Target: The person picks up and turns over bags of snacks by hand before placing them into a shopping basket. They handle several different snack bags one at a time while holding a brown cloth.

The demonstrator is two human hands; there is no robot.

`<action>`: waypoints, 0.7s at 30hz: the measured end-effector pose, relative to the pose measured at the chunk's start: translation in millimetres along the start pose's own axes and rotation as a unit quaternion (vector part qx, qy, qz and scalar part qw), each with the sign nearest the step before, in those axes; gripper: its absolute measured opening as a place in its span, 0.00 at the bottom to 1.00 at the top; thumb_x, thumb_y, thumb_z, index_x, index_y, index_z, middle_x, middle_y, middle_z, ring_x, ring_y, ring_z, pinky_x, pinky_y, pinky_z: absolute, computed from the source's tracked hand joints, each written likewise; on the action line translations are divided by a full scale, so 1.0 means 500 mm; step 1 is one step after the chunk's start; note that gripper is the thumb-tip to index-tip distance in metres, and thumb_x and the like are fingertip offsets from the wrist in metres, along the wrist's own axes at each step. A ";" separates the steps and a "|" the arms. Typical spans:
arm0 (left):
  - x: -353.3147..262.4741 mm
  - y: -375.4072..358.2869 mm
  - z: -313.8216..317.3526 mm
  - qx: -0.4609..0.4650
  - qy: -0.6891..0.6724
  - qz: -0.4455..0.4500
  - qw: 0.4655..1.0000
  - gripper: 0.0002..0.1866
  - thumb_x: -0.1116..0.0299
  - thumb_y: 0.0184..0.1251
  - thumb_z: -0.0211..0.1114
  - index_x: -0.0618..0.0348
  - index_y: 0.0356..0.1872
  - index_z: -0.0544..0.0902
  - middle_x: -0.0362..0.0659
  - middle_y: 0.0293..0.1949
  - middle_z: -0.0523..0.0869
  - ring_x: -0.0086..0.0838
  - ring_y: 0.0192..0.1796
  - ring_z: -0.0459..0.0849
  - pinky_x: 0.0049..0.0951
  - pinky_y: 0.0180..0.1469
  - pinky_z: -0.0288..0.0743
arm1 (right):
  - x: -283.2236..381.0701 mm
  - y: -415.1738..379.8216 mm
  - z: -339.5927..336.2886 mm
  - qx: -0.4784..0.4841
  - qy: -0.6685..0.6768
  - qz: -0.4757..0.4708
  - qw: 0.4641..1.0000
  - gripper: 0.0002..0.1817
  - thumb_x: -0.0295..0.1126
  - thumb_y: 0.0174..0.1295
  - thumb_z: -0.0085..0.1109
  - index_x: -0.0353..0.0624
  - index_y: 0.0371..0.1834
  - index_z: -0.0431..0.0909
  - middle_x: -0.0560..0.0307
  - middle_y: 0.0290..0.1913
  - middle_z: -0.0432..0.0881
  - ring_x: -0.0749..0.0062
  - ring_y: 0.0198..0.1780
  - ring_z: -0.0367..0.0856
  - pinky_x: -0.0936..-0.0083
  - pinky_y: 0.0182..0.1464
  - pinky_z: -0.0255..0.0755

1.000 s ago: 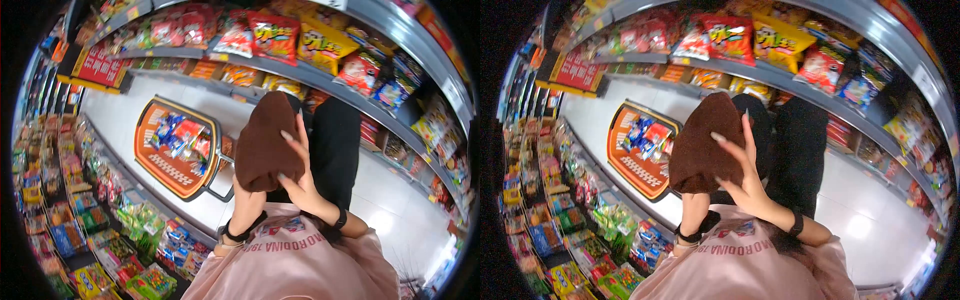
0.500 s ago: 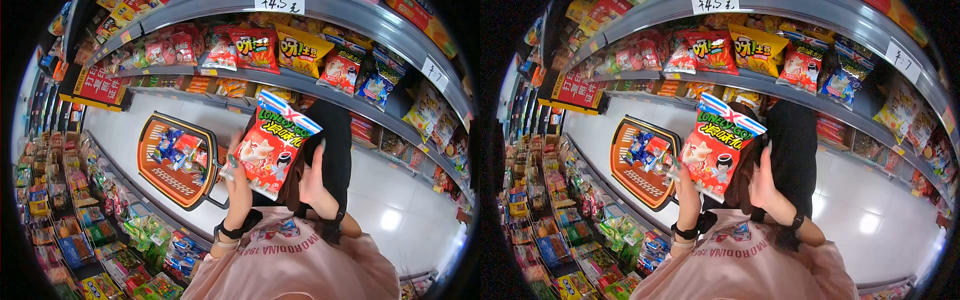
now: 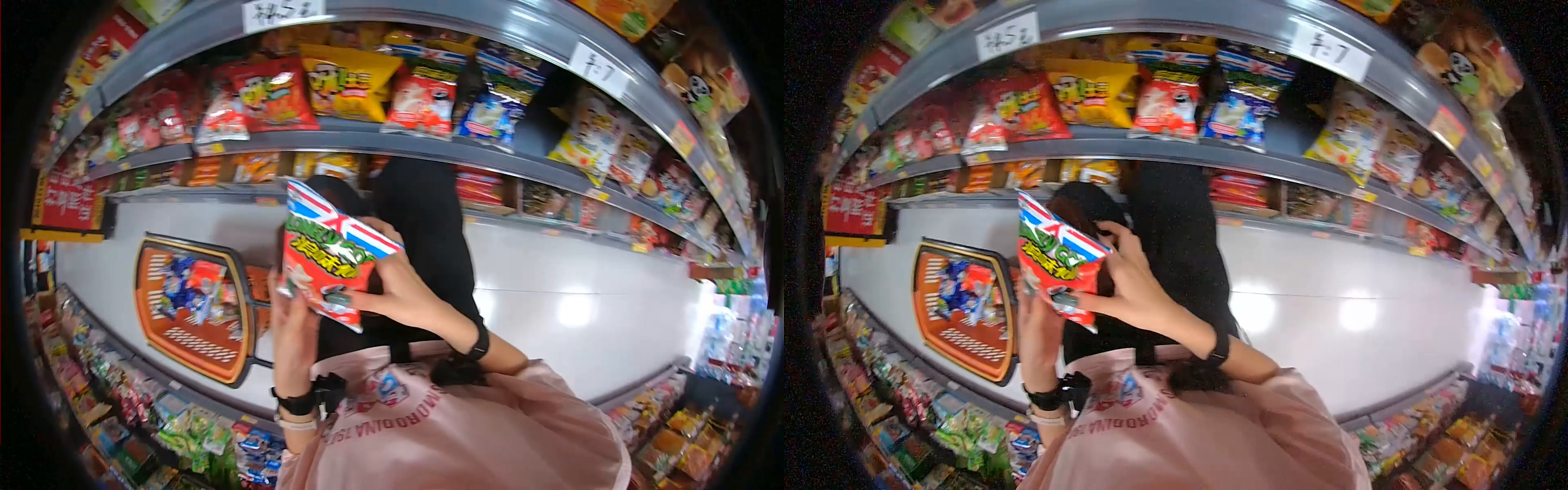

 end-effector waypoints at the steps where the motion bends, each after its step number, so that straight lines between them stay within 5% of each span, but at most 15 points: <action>1: 0.006 0.000 -0.008 -0.018 0.004 0.000 1.000 0.34 0.71 0.58 0.54 0.55 0.60 0.44 0.44 0.54 0.64 0.31 0.54 0.66 0.35 0.55 0.61 | -0.010 -0.009 0.001 0.004 0.036 0.031 0.999 0.43 0.44 0.38 0.63 0.34 0.56 0.53 0.38 0.58 0.52 0.50 0.57 0.53 0.68 0.59 0.46; 2: 0.011 0.002 -0.012 -0.036 0.007 0.001 0.999 0.35 0.72 0.57 0.54 0.55 0.61 0.43 0.45 0.54 0.64 0.31 0.54 0.65 0.35 0.55 0.60 | -0.014 -0.011 0.009 -0.066 0.219 0.015 0.973 0.40 0.39 0.41 0.61 0.35 0.57 0.52 0.42 0.56 0.55 0.55 0.58 0.54 0.69 0.59 0.46; 5: 0.024 -0.007 -0.012 -0.044 -0.001 -0.027 0.999 0.35 0.76 0.54 0.56 0.57 0.60 0.46 0.45 0.55 0.63 0.29 0.55 0.64 0.32 0.56 0.57 | -0.005 -0.019 -0.012 -0.087 0.250 0.002 0.964 0.32 0.29 0.46 0.57 0.36 0.55 0.56 0.49 0.55 0.56 0.63 0.57 0.55 0.75 0.57 0.48; 6: 0.019 -0.009 0.001 -0.044 0.000 -0.031 0.999 0.34 0.76 0.53 0.57 0.58 0.60 0.49 0.44 0.54 0.64 0.28 0.54 0.65 0.30 0.56 0.57 | -0.003 -0.020 -0.028 -0.108 0.168 -0.036 0.979 0.28 0.28 0.46 0.57 0.36 0.52 0.60 0.52 0.51 0.61 0.67 0.52 0.61 0.77 0.53 0.54; 10: 0.013 -0.007 0.033 -0.020 0.031 -0.058 0.998 0.28 0.76 0.51 0.58 0.64 0.55 0.59 0.44 0.51 0.68 0.26 0.52 0.67 0.24 0.54 0.58 | -0.022 -0.054 -0.091 -0.221 0.341 0.080 0.910 0.24 0.30 0.49 0.57 0.39 0.51 0.63 0.61 0.47 0.69 0.78 0.48 0.67 0.80 0.50 0.60; 14: 0.005 -0.010 0.029 -0.045 0.101 -0.060 0.992 0.34 0.71 0.50 0.59 0.66 0.58 0.54 0.48 0.54 0.64 0.31 0.55 0.65 0.26 0.56 0.58 | -0.060 -0.104 -0.257 -0.386 0.249 0.051 0.887 0.18 0.32 0.58 0.44 0.38 0.50 0.60 0.55 0.48 0.69 0.72 0.48 0.70 0.76 0.49 0.65; 18: 0.005 0.002 0.008 -0.056 0.089 -0.064 0.992 0.34 0.69 0.50 0.60 0.66 0.58 0.54 0.48 0.54 0.64 0.31 0.56 0.64 0.26 0.56 0.58 | -0.084 -0.129 -0.451 -0.502 0.140 0.043 0.853 0.11 0.35 0.59 0.43 0.41 0.41 0.66 0.55 0.41 0.74 0.73 0.41 0.73 0.77 0.43 0.69; 21: 0.003 0.005 -0.008 -0.090 0.065 -0.056 0.992 0.32 0.76 0.49 0.59 0.67 0.56 0.57 0.46 0.52 0.66 0.27 0.54 0.65 0.22 0.55 0.56 | -0.102 -0.106 -0.568 -0.430 0.114 0.040 0.894 0.12 0.32 0.57 0.47 0.40 0.42 0.65 0.53 0.43 0.74 0.70 0.43 0.74 0.74 0.44 0.71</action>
Point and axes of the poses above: each hand's wrist, its own y-axis towards the middle knuckle, its own z-axis out of the palm, x = y × z, the point moved 3 cm from there along y, towards the middle knuckle
